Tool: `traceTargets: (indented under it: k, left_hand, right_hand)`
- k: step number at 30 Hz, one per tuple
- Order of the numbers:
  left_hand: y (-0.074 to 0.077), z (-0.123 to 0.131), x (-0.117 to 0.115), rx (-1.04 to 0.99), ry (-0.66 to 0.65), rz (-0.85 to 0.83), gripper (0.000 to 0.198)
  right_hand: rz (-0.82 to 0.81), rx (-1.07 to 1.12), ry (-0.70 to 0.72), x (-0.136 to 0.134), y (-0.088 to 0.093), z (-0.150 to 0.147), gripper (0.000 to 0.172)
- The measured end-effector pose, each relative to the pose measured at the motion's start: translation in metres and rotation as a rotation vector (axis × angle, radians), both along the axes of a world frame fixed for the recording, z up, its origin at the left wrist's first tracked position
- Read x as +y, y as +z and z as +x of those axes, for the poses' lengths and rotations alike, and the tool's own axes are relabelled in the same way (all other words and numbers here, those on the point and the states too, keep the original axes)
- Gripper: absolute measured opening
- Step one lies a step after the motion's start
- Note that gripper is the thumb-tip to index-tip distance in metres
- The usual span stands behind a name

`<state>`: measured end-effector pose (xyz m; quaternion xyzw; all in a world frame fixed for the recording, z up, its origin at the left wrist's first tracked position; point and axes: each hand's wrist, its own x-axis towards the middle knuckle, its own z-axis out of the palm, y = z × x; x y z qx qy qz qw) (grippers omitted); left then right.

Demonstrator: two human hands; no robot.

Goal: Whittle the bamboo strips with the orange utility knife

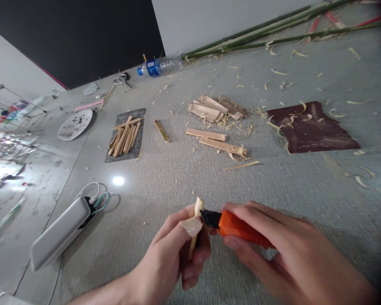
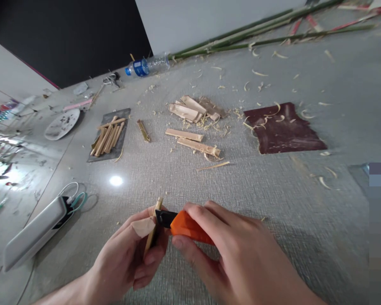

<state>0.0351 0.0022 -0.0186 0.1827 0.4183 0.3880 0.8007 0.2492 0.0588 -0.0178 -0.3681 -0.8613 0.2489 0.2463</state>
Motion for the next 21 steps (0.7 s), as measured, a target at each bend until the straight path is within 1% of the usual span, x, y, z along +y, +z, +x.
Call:
traceTargets:
  k: [6,8,12,15,21]
  left_hand:
    - [0.003,0.001,-0.001,0.122,-0.002,0.025,0.030]
    - [0.006,0.003,0.000,0.168,-0.012,0.078,0.029]
    - [0.013,0.008,0.003,0.250,-0.023,0.187,0.035]
    - [0.017,0.011,0.005,0.262,-0.035,0.210,0.036]
    - [0.017,0.010,0.005,0.265,-0.035,0.230,0.038]
  right_hand:
    - [-0.011,0.000,-0.013,0.000,0.000,0.000,0.023]
    - [0.005,-0.016,-0.028,0.000,0.001,0.000,0.024]
    - [0.022,-0.026,-0.040,0.000,0.002,-0.001,0.026]
    - [0.009,-0.008,-0.035,0.000,0.003,-0.002,0.025]
    - [0.010,-0.011,-0.031,0.000,0.003,-0.003,0.024]
